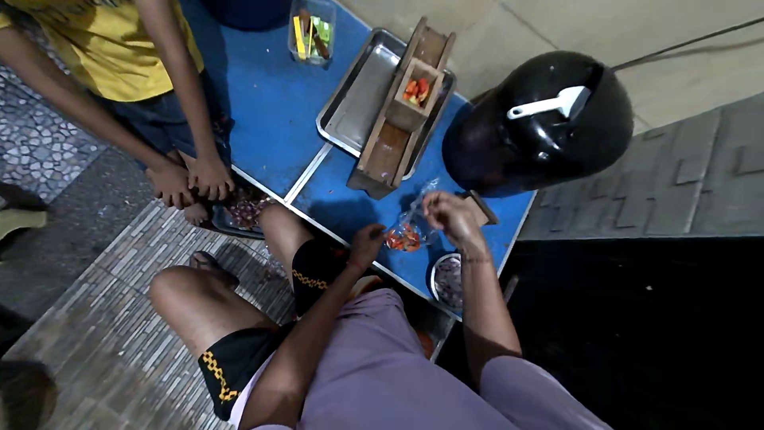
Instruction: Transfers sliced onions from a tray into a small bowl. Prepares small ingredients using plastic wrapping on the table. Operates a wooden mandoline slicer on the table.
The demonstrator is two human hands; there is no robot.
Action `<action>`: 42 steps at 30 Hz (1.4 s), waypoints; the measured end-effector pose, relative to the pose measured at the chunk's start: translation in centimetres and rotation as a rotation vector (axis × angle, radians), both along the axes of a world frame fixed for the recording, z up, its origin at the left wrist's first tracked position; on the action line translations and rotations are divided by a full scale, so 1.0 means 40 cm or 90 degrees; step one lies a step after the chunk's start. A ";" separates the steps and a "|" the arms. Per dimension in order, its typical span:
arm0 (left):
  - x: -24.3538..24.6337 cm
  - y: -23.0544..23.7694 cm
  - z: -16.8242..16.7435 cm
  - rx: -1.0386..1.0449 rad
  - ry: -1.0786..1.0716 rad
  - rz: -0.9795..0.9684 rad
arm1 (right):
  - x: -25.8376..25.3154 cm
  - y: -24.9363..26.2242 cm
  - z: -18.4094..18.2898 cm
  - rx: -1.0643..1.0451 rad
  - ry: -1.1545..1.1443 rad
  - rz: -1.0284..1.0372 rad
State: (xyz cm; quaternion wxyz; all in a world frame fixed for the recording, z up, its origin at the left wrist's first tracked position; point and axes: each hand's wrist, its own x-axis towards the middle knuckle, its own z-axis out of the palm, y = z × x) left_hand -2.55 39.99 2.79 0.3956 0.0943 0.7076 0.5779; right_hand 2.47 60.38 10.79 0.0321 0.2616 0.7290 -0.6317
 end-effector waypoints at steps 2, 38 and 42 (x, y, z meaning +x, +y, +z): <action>0.011 0.006 0.001 -0.007 -0.006 -0.017 | 0.074 -0.015 -0.052 0.027 -0.086 -0.015; 0.031 0.019 0.031 0.021 -0.016 -0.003 | 0.068 -0.041 -0.148 0.294 -0.169 -0.139; 0.036 0.044 0.030 0.031 -0.015 -0.003 | 0.070 -0.037 -0.160 0.120 -0.089 -0.225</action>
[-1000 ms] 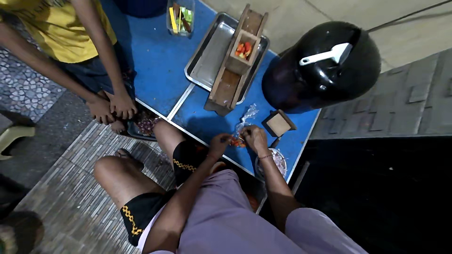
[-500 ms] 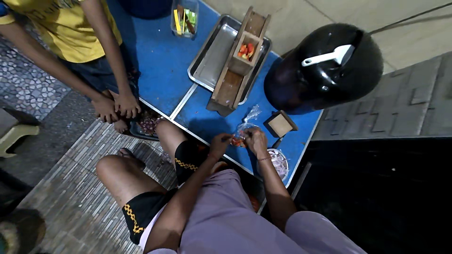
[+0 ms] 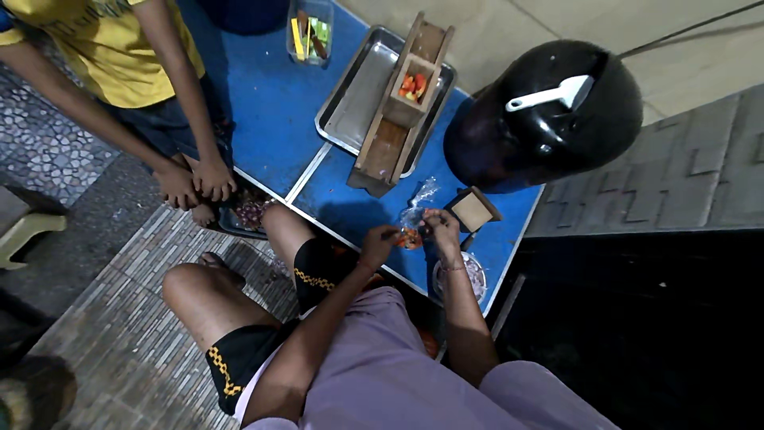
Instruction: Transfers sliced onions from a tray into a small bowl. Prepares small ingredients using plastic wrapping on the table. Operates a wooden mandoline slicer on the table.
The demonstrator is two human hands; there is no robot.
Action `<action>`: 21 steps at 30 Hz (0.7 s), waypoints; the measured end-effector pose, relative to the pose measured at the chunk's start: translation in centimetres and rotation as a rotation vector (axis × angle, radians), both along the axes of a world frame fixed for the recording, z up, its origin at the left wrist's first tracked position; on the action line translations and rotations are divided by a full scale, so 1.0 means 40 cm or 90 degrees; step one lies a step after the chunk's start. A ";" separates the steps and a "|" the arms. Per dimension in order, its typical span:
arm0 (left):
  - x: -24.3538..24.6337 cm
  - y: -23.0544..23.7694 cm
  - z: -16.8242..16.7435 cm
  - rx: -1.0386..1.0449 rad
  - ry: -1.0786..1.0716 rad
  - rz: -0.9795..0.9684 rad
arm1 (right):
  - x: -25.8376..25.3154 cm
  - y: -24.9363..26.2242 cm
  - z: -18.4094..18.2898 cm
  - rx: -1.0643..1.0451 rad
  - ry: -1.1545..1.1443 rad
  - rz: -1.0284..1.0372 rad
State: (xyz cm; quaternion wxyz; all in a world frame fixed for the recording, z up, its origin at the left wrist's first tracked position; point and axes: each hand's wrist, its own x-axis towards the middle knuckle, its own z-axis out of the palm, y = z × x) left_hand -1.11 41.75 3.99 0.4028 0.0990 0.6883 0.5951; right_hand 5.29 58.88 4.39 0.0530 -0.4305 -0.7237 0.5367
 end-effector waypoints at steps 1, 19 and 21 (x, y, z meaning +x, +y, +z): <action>0.000 0.009 0.000 0.014 -0.001 0.004 | 0.000 0.000 0.009 -0.017 0.019 0.011; -0.011 0.050 0.061 0.000 0.101 0.093 | 0.033 -0.089 0.096 0.312 0.037 0.284; -0.022 0.044 0.058 0.015 0.057 0.083 | 0.039 -0.077 0.087 0.272 0.080 0.282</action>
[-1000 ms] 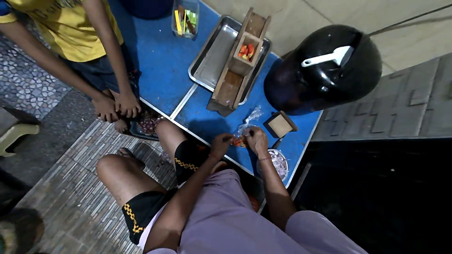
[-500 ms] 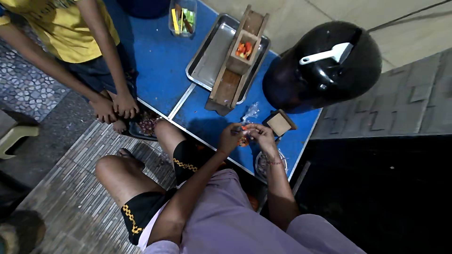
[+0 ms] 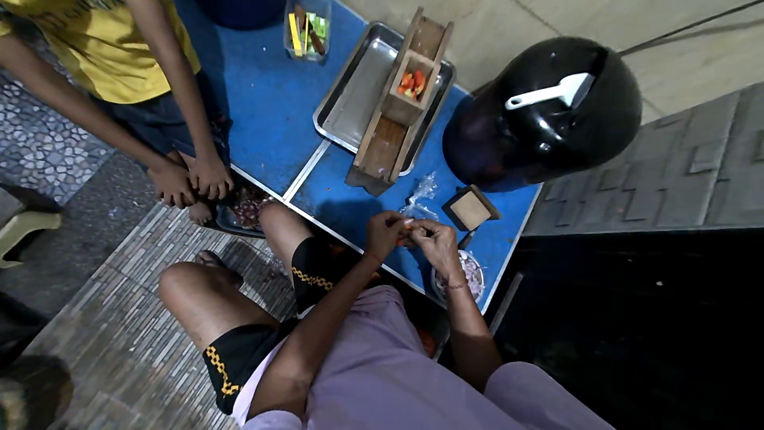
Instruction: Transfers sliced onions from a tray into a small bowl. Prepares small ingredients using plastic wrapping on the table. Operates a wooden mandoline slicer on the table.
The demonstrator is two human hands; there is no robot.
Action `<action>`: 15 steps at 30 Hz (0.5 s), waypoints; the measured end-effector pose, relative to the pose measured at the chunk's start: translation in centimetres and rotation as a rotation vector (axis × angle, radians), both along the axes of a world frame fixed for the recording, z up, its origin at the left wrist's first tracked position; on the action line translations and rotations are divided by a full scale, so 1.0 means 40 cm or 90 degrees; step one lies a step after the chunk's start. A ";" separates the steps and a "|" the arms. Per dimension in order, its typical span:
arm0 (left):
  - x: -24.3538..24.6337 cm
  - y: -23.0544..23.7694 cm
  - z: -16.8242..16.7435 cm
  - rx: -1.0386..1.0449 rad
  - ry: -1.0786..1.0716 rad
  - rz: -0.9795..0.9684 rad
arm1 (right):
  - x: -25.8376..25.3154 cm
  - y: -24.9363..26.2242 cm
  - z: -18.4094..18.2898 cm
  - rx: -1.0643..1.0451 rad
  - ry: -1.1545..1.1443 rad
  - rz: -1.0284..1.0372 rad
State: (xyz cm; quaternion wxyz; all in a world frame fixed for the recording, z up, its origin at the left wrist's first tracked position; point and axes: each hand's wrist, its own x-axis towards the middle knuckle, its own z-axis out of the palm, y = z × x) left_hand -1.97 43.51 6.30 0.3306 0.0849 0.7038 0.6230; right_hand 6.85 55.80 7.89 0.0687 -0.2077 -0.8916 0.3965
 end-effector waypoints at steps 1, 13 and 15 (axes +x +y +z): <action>-0.003 -0.004 -0.002 0.013 -0.041 -0.002 | 0.003 0.004 -0.003 -0.044 0.008 -0.003; -0.015 -0.028 -0.020 0.122 -0.285 0.067 | -0.022 0.080 -0.063 0.047 -0.126 -0.081; -0.017 -0.035 -0.020 0.135 -0.302 0.062 | -0.039 0.073 -0.070 0.049 -0.138 -0.053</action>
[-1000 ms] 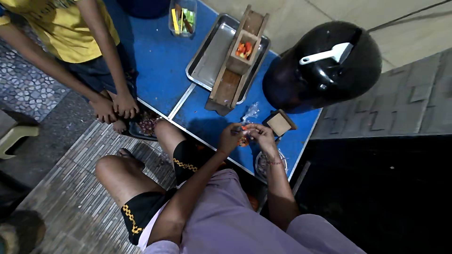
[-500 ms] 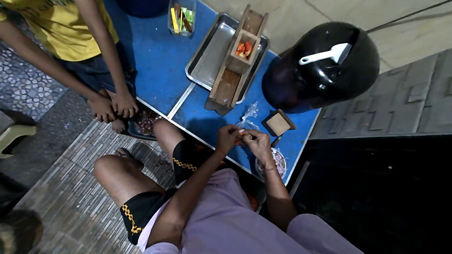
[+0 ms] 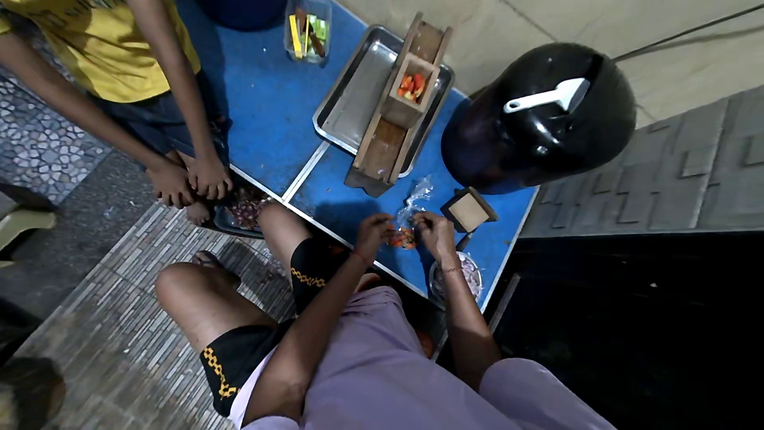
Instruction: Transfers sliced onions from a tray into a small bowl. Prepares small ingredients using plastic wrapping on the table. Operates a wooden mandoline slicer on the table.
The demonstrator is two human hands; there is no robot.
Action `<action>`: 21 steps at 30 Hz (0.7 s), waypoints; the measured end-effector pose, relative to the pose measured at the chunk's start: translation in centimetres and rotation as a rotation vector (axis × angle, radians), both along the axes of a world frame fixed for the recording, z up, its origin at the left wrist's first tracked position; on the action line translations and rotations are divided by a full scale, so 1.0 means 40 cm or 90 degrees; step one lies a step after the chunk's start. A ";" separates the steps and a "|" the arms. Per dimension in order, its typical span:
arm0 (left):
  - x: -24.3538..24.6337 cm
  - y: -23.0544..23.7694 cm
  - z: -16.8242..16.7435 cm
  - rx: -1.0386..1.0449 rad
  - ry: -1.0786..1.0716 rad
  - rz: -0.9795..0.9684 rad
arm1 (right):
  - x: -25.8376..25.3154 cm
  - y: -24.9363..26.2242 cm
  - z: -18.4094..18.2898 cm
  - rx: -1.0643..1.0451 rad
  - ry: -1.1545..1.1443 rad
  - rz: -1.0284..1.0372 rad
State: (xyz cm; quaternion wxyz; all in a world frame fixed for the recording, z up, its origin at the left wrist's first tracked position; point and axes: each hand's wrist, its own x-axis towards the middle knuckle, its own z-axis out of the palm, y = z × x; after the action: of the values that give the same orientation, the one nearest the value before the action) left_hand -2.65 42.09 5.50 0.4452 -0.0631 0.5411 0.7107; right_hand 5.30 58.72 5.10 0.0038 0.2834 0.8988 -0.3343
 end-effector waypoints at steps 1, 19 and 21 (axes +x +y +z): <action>0.001 -0.004 0.001 0.007 -0.007 0.001 | -0.006 -0.006 0.000 -0.002 -0.002 0.010; 0.003 -0.030 -0.028 -0.051 0.008 -0.028 | 0.057 -0.020 -0.045 0.087 -0.047 0.072; 0.006 -0.033 -0.036 -0.070 0.029 -0.033 | 0.049 -0.023 -0.041 0.088 -0.069 0.079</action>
State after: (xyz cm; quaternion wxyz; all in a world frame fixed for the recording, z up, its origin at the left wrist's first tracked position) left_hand -2.43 40.78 4.05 0.4467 -0.0573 0.5907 0.6695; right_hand 7.26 57.82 3.45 0.0539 0.2445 0.9340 -0.2550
